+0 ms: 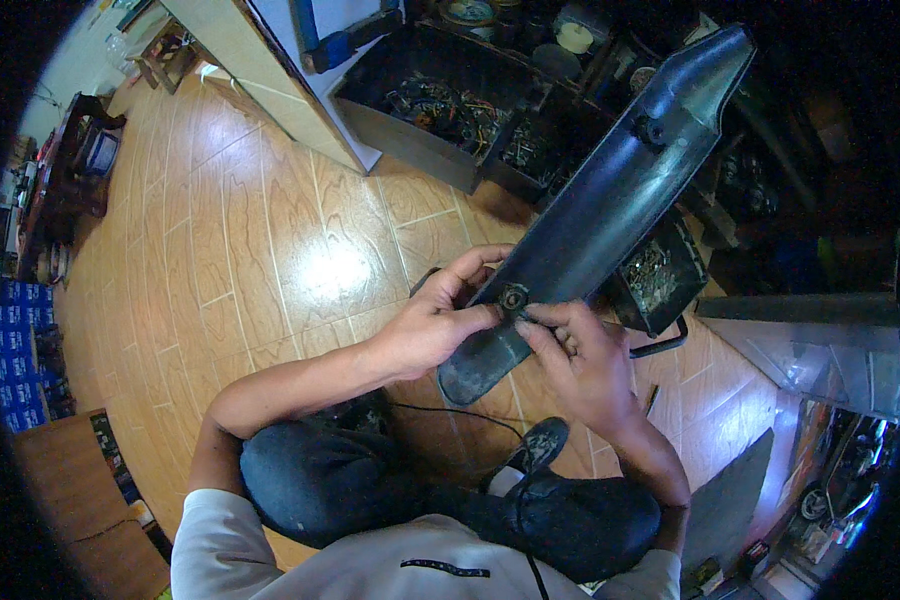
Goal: The person sits on the floor and assembles a black motorcycle part by inserting and tightening multiple screws and fasteners. They repeatedly rotate the part to access different screw holes and use their fingers to secure each fastener.
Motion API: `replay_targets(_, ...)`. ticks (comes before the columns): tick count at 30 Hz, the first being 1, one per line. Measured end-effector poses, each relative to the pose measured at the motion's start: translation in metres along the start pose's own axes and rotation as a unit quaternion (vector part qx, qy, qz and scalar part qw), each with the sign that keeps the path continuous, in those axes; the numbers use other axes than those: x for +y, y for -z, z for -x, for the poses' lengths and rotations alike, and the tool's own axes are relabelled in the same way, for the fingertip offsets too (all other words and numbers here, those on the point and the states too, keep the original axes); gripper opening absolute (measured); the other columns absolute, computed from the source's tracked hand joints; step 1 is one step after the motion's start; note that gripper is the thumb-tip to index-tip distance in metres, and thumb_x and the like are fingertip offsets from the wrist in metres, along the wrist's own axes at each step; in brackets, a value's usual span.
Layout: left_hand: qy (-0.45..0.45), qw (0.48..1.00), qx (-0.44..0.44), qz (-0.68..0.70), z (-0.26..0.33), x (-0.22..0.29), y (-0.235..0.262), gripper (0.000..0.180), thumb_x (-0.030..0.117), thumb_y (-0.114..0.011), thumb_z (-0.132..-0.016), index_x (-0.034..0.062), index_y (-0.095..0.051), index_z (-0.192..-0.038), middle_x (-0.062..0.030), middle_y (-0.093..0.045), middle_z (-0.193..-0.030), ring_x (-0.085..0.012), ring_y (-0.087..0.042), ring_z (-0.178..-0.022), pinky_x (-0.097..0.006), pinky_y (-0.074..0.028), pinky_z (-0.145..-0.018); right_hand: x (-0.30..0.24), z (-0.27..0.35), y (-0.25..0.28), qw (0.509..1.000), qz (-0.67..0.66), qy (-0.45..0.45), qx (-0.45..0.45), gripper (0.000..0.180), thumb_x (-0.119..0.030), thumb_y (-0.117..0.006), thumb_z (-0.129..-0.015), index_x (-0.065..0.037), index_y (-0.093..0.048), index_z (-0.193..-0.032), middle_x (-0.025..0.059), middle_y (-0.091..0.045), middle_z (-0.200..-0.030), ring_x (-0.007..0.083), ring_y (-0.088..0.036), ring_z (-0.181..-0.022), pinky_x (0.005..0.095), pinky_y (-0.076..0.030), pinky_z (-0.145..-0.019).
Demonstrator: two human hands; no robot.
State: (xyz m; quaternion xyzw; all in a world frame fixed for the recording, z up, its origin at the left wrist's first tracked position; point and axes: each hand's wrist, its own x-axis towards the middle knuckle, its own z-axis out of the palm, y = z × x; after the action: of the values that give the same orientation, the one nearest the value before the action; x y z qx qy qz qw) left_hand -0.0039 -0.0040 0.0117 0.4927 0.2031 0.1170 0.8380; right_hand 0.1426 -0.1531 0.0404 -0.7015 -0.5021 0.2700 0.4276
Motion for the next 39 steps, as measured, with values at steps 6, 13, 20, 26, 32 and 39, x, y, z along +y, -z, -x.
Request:
replay_targets(6,-0.096,0.990,-0.011,-0.102,0.000,0.001,0.001,0.062,-0.008,-0.056,-0.089,0.0068,-0.042,-0.147,-0.0073,-0.060,-0.126,-0.0146,-0.057,-0.118,-0.028,-0.044,-0.101,0.002,-0.008,-0.006,0.979,0.086,0.173,0.072,0.012,-0.003,-0.074,-0.089,0.000,-0.070,-0.100,0.0128,-0.073,-0.087,0.0151,-0.069,-0.073,0.0271,-0.054,-0.063)
replay_targets(13,-0.127,0.977,-0.012,-0.171,0.000,0.008,0.000,0.059,-0.009,-0.056,-0.085,0.0019,-0.047,-0.143,-0.0097,-0.062,-0.127,-0.0150,-0.058,-0.119,-0.031,-0.045,-0.102,0.000,-0.005,-0.008,0.987,0.069,0.124,0.075,0.015,-0.003,-0.075,-0.086,-0.005,-0.065,-0.097,0.0118,-0.073,-0.087,0.0263,-0.073,-0.073,0.0370,-0.057,-0.065)
replay_targets(20,-0.144,0.968,-0.017,-0.205,-0.003,0.014,0.002,0.058,-0.005,-0.058,-0.084,0.0007,-0.049,-0.141,-0.0105,-0.064,-0.125,-0.0150,-0.059,-0.117,-0.032,-0.047,-0.102,0.000,-0.012,-0.011,0.981,0.098,0.136,0.095,0.016,-0.001,-0.076,-0.087,-0.002,-0.067,-0.099,0.0110,-0.073,-0.089,0.0177,-0.069,-0.073,0.0295,-0.054,-0.061)
replay_targets(26,-0.121,0.972,-0.015,-0.201,-0.001,0.016,0.001,0.056,-0.003,-0.061,-0.084,-0.0001,-0.052,-0.139,-0.0099,-0.065,-0.123,-0.0140,-0.060,-0.115,-0.032,-0.048,-0.100,0.002,-0.014,-0.009,0.972,0.093,0.188,0.111,0.018,0.001,-0.075,-0.086,0.000,-0.067,-0.102,0.0149,-0.071,-0.095,0.0256,-0.071,-0.083,0.0339,-0.056,-0.068)
replay_targets(32,-0.112,0.974,-0.003,-0.195,-0.002,0.013,0.001,0.057,-0.001,-0.065,-0.083,0.0000,-0.053,-0.139,-0.0085,-0.067,-0.118,-0.0109,-0.061,-0.108,-0.030,-0.049,-0.096,-0.002,-0.013,-0.006,0.973,0.111,0.175,0.101,0.017,0.001,-0.075,-0.086,-0.002,-0.068,-0.101,0.0148,-0.067,-0.095,0.0253,-0.069,-0.080,0.0338,-0.055,-0.065)
replay_targets(39,-0.110,0.976,0.017,-0.189,-0.001,0.010,0.003,0.053,0.002,-0.070,-0.085,-0.0016,-0.057,-0.136,-0.0087,-0.069,-0.113,-0.0098,-0.062,-0.105,-0.028,-0.050,-0.093,-0.008,-0.013,-0.004,0.957,0.193,0.181,0.120,0.019,-0.004,-0.080,-0.080,-0.005,-0.072,-0.098,0.0083,-0.055,-0.090,0.0206,-0.059,-0.068,0.0331,-0.047,-0.056)
